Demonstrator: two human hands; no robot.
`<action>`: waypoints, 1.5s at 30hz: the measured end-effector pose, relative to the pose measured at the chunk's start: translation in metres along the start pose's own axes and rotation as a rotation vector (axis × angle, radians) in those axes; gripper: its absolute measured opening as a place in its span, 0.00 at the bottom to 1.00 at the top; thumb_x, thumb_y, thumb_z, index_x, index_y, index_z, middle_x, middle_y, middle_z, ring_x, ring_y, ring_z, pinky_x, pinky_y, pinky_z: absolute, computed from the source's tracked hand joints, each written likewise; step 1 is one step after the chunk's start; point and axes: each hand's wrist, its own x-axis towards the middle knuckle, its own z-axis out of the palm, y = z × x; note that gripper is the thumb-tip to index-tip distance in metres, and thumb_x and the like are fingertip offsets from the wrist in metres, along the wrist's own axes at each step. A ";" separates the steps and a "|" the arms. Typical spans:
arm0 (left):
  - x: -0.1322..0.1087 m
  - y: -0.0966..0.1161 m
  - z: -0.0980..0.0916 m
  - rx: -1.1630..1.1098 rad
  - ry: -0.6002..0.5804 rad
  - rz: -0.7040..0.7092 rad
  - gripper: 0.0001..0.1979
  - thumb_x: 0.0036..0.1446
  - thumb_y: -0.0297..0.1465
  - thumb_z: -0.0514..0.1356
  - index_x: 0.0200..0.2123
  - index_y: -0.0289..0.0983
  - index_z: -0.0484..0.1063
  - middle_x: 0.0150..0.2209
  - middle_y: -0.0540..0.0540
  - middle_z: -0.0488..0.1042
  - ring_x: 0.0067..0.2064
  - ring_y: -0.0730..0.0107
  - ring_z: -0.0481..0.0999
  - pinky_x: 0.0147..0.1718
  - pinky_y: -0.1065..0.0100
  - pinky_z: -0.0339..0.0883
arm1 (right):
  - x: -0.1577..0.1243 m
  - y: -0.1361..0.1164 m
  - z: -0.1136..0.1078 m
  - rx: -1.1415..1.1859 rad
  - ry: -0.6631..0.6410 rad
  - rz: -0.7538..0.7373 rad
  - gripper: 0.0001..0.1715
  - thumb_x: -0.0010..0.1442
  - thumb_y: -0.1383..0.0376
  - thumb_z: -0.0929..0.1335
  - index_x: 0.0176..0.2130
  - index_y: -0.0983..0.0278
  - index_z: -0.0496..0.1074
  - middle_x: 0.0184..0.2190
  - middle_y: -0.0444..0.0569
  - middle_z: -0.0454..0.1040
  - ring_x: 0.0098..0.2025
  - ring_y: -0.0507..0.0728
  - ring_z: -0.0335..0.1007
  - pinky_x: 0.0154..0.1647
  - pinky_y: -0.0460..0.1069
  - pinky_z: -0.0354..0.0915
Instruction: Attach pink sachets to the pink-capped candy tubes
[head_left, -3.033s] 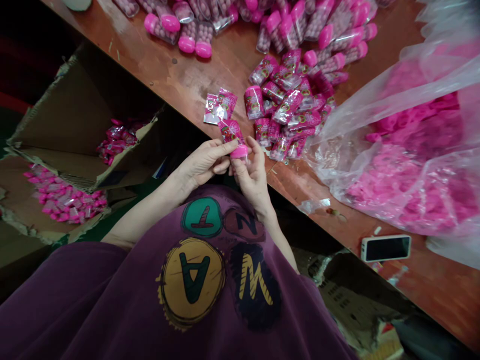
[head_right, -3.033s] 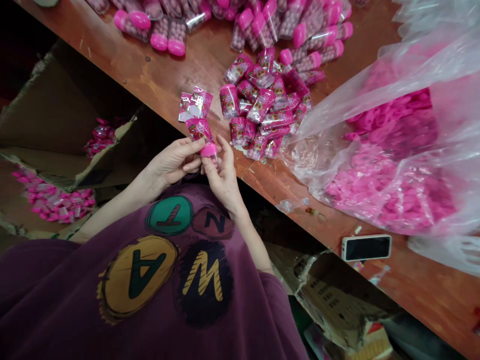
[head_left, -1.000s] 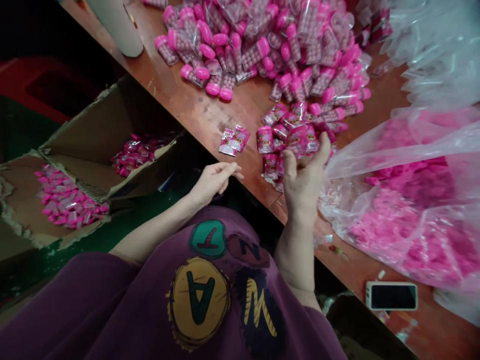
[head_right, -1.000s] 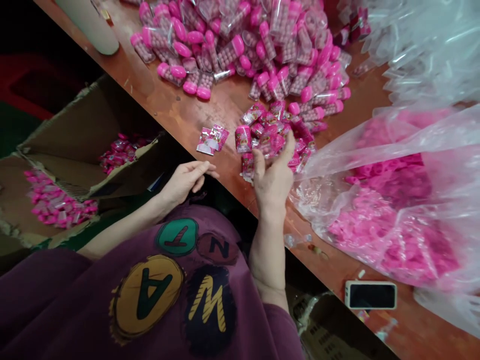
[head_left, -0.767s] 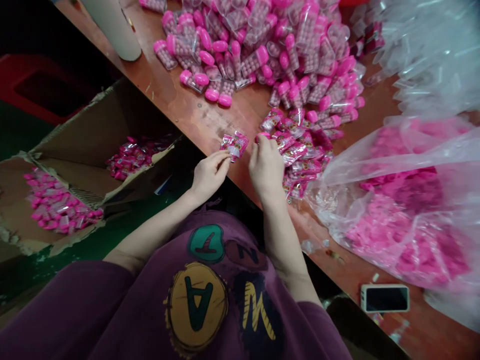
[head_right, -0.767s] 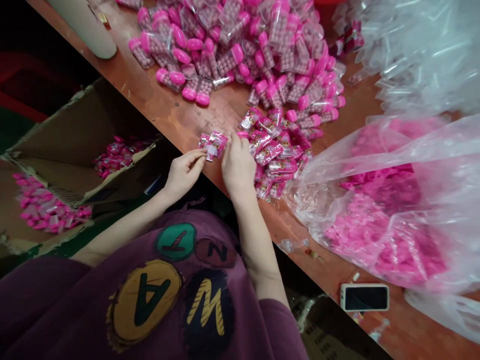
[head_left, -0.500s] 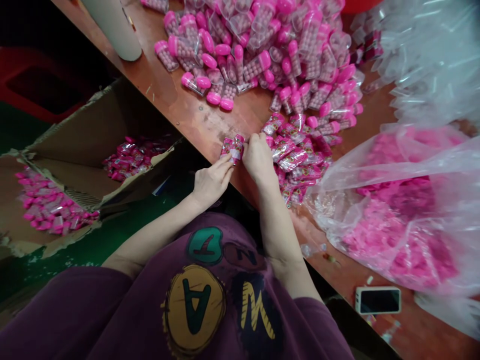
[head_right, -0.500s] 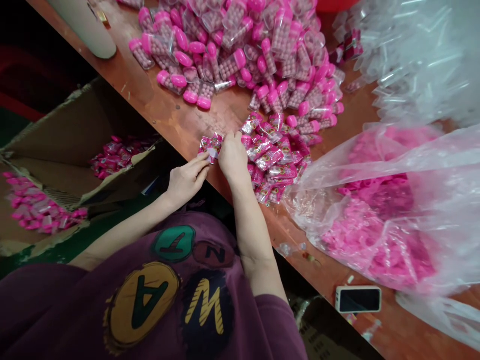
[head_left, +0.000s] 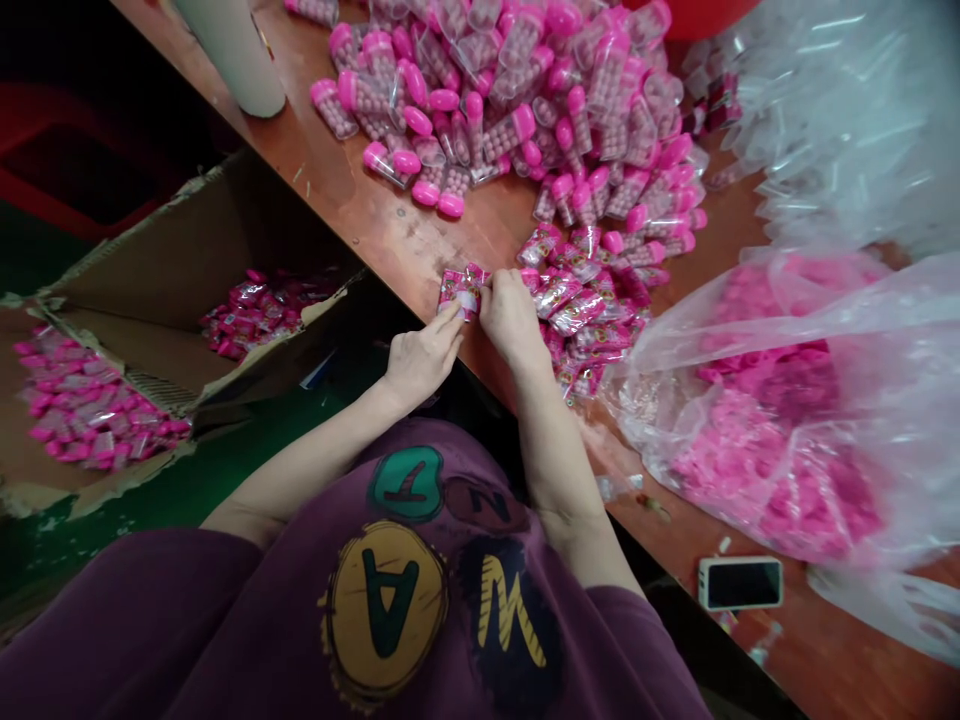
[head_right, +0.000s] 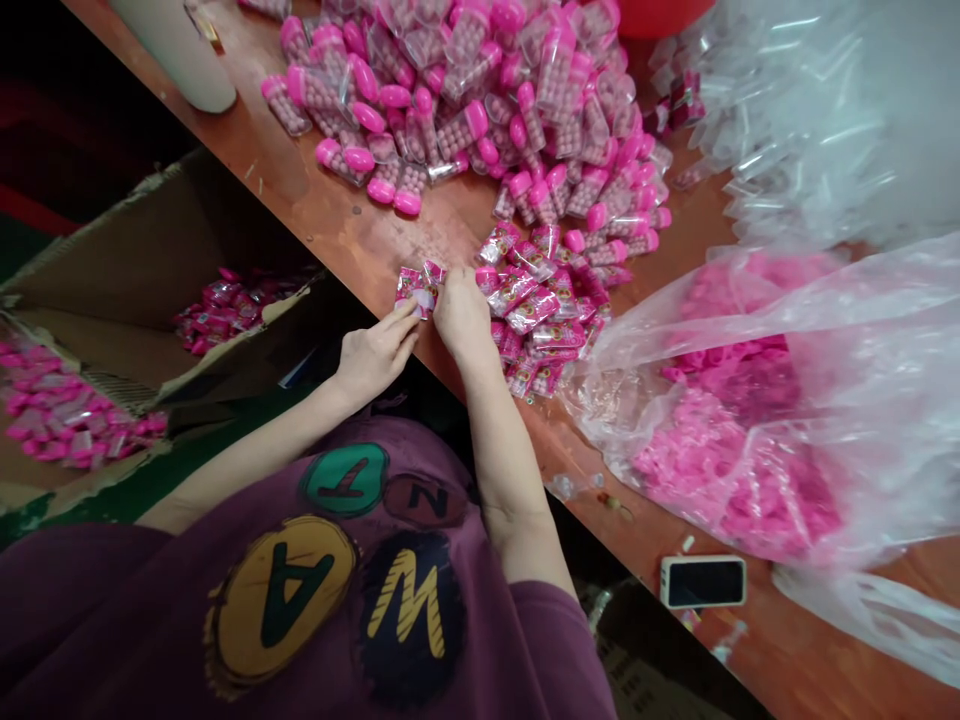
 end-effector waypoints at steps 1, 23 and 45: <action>0.000 0.000 0.000 0.006 -0.001 0.005 0.21 0.73 0.34 0.52 0.63 0.42 0.76 0.70 0.44 0.68 0.49 0.51 0.86 0.42 0.55 0.80 | 0.000 -0.002 0.001 -0.011 0.017 0.011 0.13 0.70 0.71 0.59 0.49 0.69 0.69 0.51 0.64 0.72 0.52 0.66 0.74 0.57 0.63 0.71; 0.036 -0.007 -0.015 -0.912 0.292 -0.166 0.15 0.61 0.32 0.67 0.50 0.34 0.80 0.46 0.42 0.84 0.44 0.65 0.84 0.47 0.66 0.75 | -0.019 0.000 -0.016 0.423 0.278 -0.185 0.07 0.72 0.61 0.60 0.41 0.60 0.63 0.36 0.47 0.71 0.37 0.55 0.69 0.43 0.52 0.68; 0.051 0.026 -0.014 -1.429 -0.061 -0.549 0.16 0.47 0.38 0.74 0.25 0.33 0.76 0.16 0.51 0.69 0.18 0.78 0.65 0.20 0.74 0.56 | -0.043 -0.008 0.003 0.896 0.249 -0.016 0.12 0.71 0.63 0.61 0.54 0.59 0.63 0.37 0.44 0.74 0.38 0.53 0.74 0.46 0.49 0.69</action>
